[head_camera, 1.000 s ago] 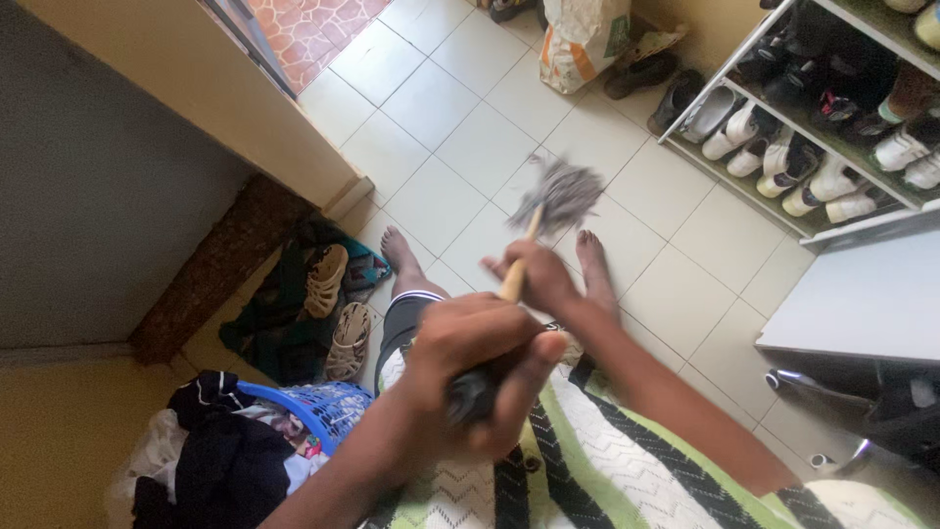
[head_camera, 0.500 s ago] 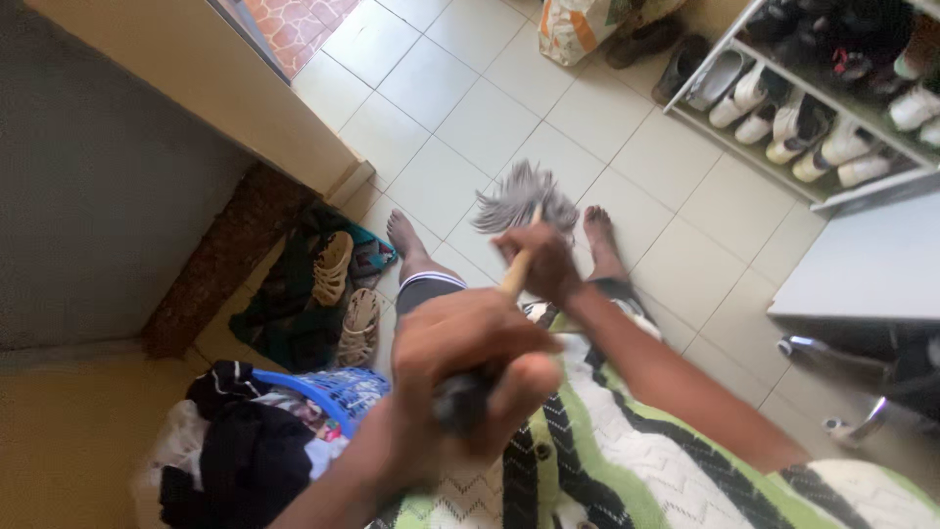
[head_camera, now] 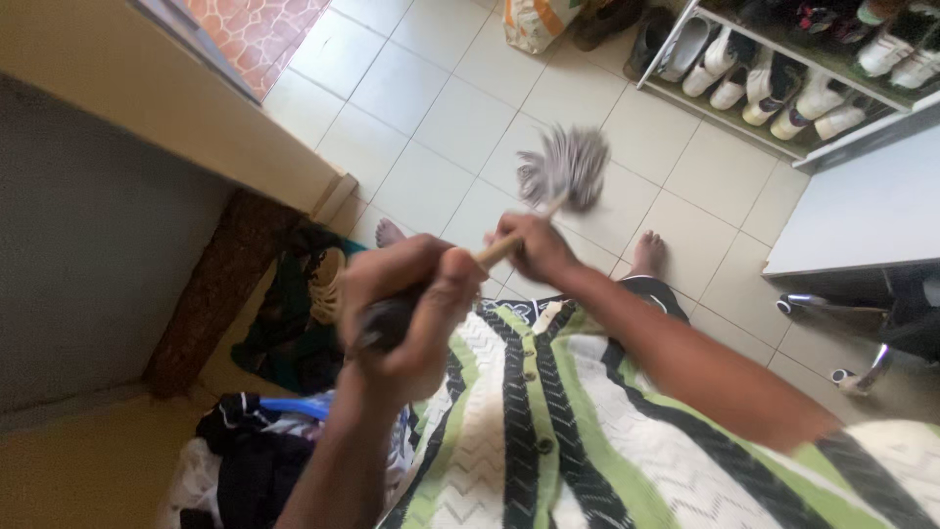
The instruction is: The person cleans a tiled floor using a mop, moving the mop head back and forth across the floor surface and reaching into corners.
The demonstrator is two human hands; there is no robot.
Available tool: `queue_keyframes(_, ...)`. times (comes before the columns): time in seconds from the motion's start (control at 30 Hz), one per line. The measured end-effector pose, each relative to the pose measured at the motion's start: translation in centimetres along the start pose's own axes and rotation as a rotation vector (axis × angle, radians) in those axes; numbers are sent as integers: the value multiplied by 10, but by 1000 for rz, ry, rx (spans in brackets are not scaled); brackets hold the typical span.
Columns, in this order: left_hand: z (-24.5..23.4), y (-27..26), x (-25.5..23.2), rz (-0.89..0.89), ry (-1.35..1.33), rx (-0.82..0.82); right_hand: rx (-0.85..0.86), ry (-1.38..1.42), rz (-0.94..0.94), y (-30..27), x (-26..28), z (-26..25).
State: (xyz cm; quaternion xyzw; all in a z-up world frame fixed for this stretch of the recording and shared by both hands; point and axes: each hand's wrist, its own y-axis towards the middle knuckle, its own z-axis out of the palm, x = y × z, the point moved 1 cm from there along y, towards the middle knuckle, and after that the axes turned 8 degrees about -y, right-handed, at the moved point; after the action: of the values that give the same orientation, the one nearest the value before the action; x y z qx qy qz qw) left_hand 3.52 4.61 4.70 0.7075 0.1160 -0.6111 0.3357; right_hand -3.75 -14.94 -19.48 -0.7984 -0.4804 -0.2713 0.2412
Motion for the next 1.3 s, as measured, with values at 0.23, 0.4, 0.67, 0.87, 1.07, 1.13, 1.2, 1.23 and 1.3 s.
queue_keyframes(0.23, 41, 16, -88, 56, -100, -171, 67, 201, -299, -78, 27, -7)
queue_keyframes(0.4, 65, 7, -97, 46, -255, -89, 22, 45, -140, -87, 6, -6)
queue_keyframes(0.67, 105, 4, 5, 190, -272, 185, -327, -50, -28, -34, -108, -27)
queue_keyframes(0.87, 111, -4, 0, -10, -203, 491, -369, -69, -154, -31, -105, -42)
queue_keyframes(1.07, 87, -5, -71, 93, -230, 422, -190, 96, -227, -83, -8, -33)
queue_keyframes(1.13, 85, -2, -77, 112, -267, 439, -202, 130, -360, -88, 7, -36)
queue_keyframes(1.2, 84, 1, -78, 100, -297, 481, -26, 131, -360, -89, 10, -36)
queue_keyframes(1.23, 83, 2, -79, 94, -308, 500, -25, 129, -365, -85, 7, -35)
queue_keyframes(1.3, 77, 4, -79, 91, -314, 516, -140, 84, -498, -67, -6, -34)
